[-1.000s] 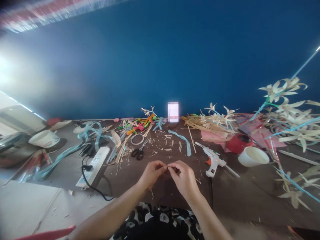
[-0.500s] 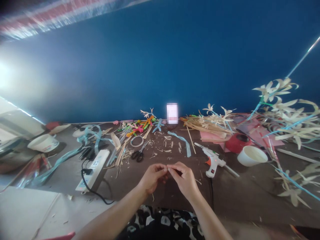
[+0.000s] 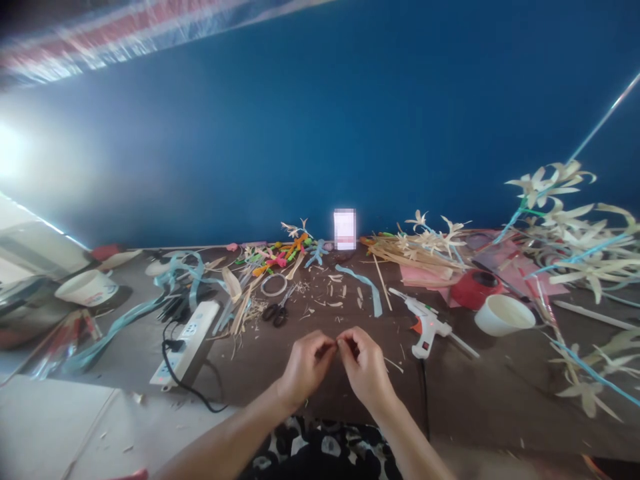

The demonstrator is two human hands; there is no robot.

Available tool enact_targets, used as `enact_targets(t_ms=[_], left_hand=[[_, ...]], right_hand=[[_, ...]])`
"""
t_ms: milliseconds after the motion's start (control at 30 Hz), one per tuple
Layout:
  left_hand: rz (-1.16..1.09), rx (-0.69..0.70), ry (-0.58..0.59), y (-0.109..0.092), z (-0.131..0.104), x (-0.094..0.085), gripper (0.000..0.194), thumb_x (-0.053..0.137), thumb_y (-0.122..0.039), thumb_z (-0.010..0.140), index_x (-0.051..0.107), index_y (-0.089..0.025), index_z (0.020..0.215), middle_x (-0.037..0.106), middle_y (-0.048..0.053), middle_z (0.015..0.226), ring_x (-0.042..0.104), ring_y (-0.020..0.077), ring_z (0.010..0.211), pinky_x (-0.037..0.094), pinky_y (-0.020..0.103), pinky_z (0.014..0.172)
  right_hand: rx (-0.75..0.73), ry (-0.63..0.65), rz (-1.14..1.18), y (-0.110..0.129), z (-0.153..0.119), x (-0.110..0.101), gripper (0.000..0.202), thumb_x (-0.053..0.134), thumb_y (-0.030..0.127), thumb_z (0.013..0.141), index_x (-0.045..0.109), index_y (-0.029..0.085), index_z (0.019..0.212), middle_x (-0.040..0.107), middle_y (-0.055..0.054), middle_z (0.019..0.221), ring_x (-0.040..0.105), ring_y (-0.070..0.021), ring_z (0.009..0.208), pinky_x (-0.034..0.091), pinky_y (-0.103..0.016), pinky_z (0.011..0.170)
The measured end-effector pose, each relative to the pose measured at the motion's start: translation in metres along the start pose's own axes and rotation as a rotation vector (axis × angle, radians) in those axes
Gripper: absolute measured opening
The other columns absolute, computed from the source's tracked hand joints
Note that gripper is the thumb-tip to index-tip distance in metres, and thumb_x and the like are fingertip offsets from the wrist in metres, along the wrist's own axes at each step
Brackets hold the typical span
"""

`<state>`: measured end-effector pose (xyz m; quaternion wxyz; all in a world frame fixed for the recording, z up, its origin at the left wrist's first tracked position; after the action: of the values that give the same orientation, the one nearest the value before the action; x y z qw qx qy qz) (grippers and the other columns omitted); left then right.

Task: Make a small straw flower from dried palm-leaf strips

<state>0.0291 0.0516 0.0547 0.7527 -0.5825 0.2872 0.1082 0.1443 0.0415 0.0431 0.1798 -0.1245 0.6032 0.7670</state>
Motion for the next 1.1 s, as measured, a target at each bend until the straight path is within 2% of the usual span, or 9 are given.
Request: enact_targets(t_ms=[100,167,333,433,500,633,767,967,1100], left_hand=[[0.102,0.090,-0.013,-0.005,-0.002,-0.001,0.020,0.041,-0.024,0.078,0.058,-0.016,0.069,0.053,0.003,0.065,0.047,0.0119,0.063,0.034,0.022,0.061],[0.086,0.070,-0.032,0.002,-0.001,0.000,0.018,0.043,-0.022,0.076,0.058,-0.016,0.068,0.053,0.003,0.065,0.047,0.0115,0.063,0.034,0.021,0.060],[-0.222,-0.193,0.022,0.038,0.003,0.014,0.017,0.049,-0.027,0.072,0.060,-0.014,0.071,0.056,0.001,0.061,0.048,0.0105,0.057,0.035,0.020,0.054],[-0.364,-0.264,0.046,0.044,0.004,0.018,0.018,0.052,-0.029,0.069,0.061,-0.013,0.071,0.056,0.001,0.059,0.048,0.0102,0.056,0.035,0.020,0.053],[-0.464,-0.295,0.045,0.043,0.004,0.018,0.018,0.055,-0.030,0.067,0.061,-0.012,0.069,0.055,0.001,0.059,0.047,0.0098,0.055,0.036,0.020,0.052],[-0.911,-0.524,0.163,0.045,0.000,0.036,0.020,0.058,-0.032,0.064,0.055,-0.012,0.066,0.050,0.000,0.057,0.043,0.0071,0.046,0.036,0.020,0.046],[-1.165,-0.657,0.261,0.044,-0.004,0.050,0.019,0.063,-0.027,0.060,0.054,-0.012,0.067,0.048,-0.001,0.056,0.043,0.0063,0.045,0.037,0.020,0.044],[-1.139,-0.663,0.340,0.045,-0.005,0.055,0.020,0.064,-0.029,0.060,0.055,-0.012,0.067,0.050,-0.001,0.057,0.044,0.0062,0.046,0.037,0.019,0.044],[-0.820,-0.470,0.254,0.049,0.005,0.044,0.021,0.060,-0.032,0.063,0.057,-0.012,0.067,0.052,0.000,0.056,0.044,0.0076,0.047,0.036,0.021,0.047]], right_hand=[[-0.059,-0.049,-0.089,0.002,-0.004,0.002,0.013,0.040,0.025,0.080,0.050,0.019,0.074,0.052,-0.002,0.068,0.050,-0.0150,0.065,0.038,-0.025,0.061],[-0.088,-0.059,-0.126,0.003,-0.005,0.004,0.013,0.040,0.025,0.080,0.050,0.019,0.074,0.052,-0.002,0.069,0.050,-0.0150,0.065,0.038,-0.025,0.062],[-0.046,-0.068,-0.113,-0.004,-0.002,0.004,0.015,0.043,0.028,0.079,0.050,0.019,0.070,0.051,-0.001,0.066,0.049,-0.0138,0.061,0.037,-0.025,0.061],[0.078,-0.025,0.032,-0.017,0.002,0.006,0.017,0.048,0.032,0.076,0.053,0.018,0.068,0.052,0.000,0.062,0.048,-0.0127,0.058,0.037,-0.024,0.057],[0.217,0.054,0.195,-0.029,0.004,0.010,0.021,0.050,0.036,0.074,0.055,0.017,0.067,0.048,0.002,0.054,0.043,-0.0105,0.050,0.033,-0.022,0.048],[0.469,0.199,0.604,-0.042,0.002,0.019,0.030,0.053,0.043,0.071,0.059,0.017,0.082,0.046,0.004,0.054,0.034,-0.0061,0.041,0.023,-0.019,0.039],[0.487,0.250,0.696,-0.039,0.004,0.019,0.030,0.060,0.038,0.067,0.061,0.016,0.087,0.046,0.004,0.051,0.031,-0.0054,0.041,0.021,-0.018,0.039],[0.419,0.226,0.625,-0.040,0.004,0.019,0.020,0.059,0.036,0.069,0.056,0.016,0.067,0.046,0.004,0.049,0.033,-0.0056,0.043,0.022,-0.018,0.041],[0.361,0.099,0.494,-0.046,0.004,0.017,0.022,0.057,0.038,0.069,0.054,0.017,0.066,0.043,0.005,0.047,0.033,-0.0063,0.042,0.024,-0.018,0.040]])
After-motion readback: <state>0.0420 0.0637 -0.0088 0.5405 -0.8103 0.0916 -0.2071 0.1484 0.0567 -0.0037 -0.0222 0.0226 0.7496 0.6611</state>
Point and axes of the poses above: each hand's wrist, its own z-axis towards the middle knuckle, its own x-axis out of the palm, y = z × x, the point moved 7 cm from there along z, towards the middle knuckle
